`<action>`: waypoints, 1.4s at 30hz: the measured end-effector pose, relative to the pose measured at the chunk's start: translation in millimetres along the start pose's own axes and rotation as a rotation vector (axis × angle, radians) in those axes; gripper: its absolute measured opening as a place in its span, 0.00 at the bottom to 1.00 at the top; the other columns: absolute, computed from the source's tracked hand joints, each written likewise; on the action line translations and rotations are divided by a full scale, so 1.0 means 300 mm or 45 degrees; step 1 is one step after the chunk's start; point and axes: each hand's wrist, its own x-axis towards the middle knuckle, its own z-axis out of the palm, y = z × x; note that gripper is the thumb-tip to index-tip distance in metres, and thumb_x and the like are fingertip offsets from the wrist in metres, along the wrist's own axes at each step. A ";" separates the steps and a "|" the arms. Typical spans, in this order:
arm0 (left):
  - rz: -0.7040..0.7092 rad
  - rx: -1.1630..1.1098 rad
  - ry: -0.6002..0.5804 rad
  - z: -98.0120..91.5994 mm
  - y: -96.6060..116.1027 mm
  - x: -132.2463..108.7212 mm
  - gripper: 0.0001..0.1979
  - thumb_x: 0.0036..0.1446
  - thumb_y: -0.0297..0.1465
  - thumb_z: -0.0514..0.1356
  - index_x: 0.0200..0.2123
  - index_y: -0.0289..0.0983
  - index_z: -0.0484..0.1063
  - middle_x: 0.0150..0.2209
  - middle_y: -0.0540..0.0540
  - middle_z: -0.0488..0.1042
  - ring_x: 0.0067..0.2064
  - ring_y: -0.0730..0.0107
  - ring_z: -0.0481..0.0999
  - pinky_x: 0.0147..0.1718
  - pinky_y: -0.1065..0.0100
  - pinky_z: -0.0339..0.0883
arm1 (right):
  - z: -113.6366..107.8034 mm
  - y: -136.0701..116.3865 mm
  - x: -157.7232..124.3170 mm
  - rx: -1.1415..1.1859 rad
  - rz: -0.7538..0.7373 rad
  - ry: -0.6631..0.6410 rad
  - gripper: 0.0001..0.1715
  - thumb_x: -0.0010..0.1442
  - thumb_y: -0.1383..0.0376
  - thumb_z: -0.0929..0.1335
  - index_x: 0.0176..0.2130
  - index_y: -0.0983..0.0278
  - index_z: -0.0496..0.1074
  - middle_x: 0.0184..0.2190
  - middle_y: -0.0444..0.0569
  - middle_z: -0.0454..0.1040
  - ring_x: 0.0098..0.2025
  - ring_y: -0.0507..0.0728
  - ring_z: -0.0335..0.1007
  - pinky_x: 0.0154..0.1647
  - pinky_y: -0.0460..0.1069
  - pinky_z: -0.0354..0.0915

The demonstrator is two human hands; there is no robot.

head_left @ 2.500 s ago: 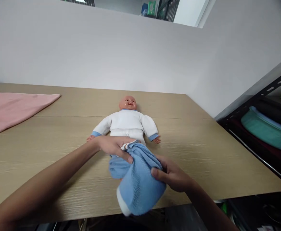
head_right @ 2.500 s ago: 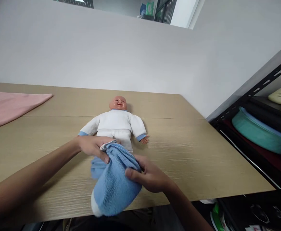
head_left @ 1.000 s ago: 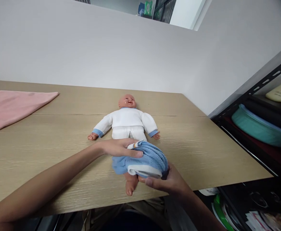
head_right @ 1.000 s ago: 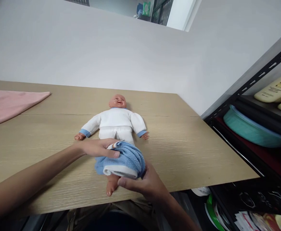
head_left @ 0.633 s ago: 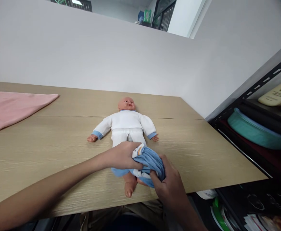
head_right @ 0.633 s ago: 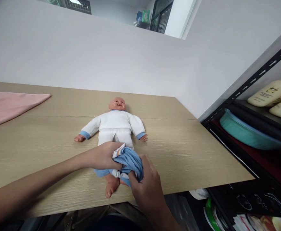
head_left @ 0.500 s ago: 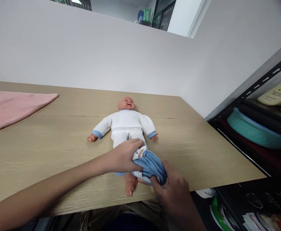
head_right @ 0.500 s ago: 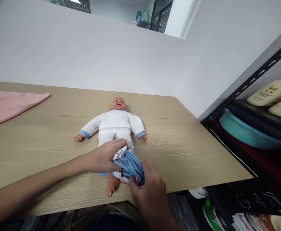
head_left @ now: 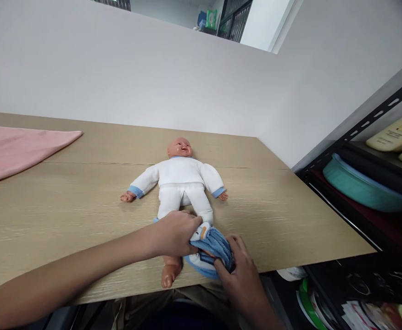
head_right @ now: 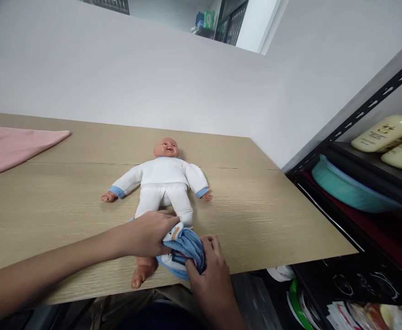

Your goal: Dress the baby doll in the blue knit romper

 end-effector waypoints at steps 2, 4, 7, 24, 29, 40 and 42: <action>0.024 -0.021 0.044 0.003 0.003 0.001 0.18 0.57 0.38 0.70 0.47 0.37 0.73 0.50 0.36 0.82 0.52 0.42 0.81 0.47 0.54 0.73 | 0.008 0.013 -0.011 0.024 0.039 0.012 0.20 0.60 0.62 0.67 0.51 0.60 0.77 0.48 0.54 0.81 0.49 0.66 0.80 0.50 0.57 0.74; -0.002 -0.066 0.062 0.001 0.001 0.000 0.18 0.57 0.37 0.69 0.46 0.37 0.71 0.49 0.36 0.81 0.51 0.43 0.81 0.47 0.55 0.73 | 0.010 0.029 -0.017 0.090 0.087 -0.054 0.23 0.63 0.62 0.66 0.55 0.61 0.76 0.50 0.55 0.83 0.51 0.67 0.81 0.53 0.59 0.75; -0.052 -0.188 0.053 -0.007 -0.007 -0.004 0.19 0.58 0.38 0.68 0.47 0.38 0.67 0.46 0.39 0.81 0.46 0.46 0.82 0.41 0.58 0.70 | 0.013 0.062 -0.017 0.277 0.140 -0.153 0.27 0.63 0.61 0.69 0.60 0.61 0.75 0.56 0.57 0.83 0.59 0.67 0.79 0.60 0.60 0.75; 0.057 -0.711 0.151 -0.059 -0.068 0.001 0.29 0.48 0.35 0.73 0.51 0.40 0.66 0.46 0.47 0.75 0.46 0.56 0.77 0.42 0.63 0.67 | 0.083 0.121 0.046 0.998 -0.086 -0.076 0.27 0.65 0.57 0.78 0.58 0.55 0.67 0.52 0.51 0.81 0.52 0.58 0.81 0.54 0.50 0.76; 0.100 -0.711 0.152 -0.073 -0.084 -0.001 0.32 0.46 0.33 0.74 0.53 0.40 0.67 0.48 0.47 0.73 0.47 0.56 0.76 0.43 0.63 0.67 | 0.089 0.142 0.055 0.832 -0.136 0.014 0.37 0.63 0.61 0.79 0.63 0.52 0.62 0.61 0.53 0.76 0.61 0.60 0.77 0.60 0.53 0.75; 0.339 -0.829 0.008 -0.094 -0.107 0.006 0.10 0.68 0.37 0.63 0.39 0.36 0.73 0.33 0.52 0.73 0.35 0.70 0.70 0.35 0.70 0.62 | -0.068 0.095 0.207 0.664 -0.344 -0.205 0.13 0.65 0.61 0.76 0.48 0.57 0.75 0.52 0.51 0.79 0.55 0.64 0.76 0.57 0.57 0.70; 0.309 -0.870 -0.022 -0.101 -0.104 0.009 0.14 0.68 0.42 0.65 0.39 0.36 0.76 0.32 0.53 0.72 0.34 0.71 0.69 0.35 0.71 0.62 | -0.085 0.098 0.246 0.725 -0.237 -0.406 0.14 0.65 0.57 0.76 0.47 0.58 0.74 0.44 0.48 0.79 0.48 0.61 0.77 0.52 0.55 0.71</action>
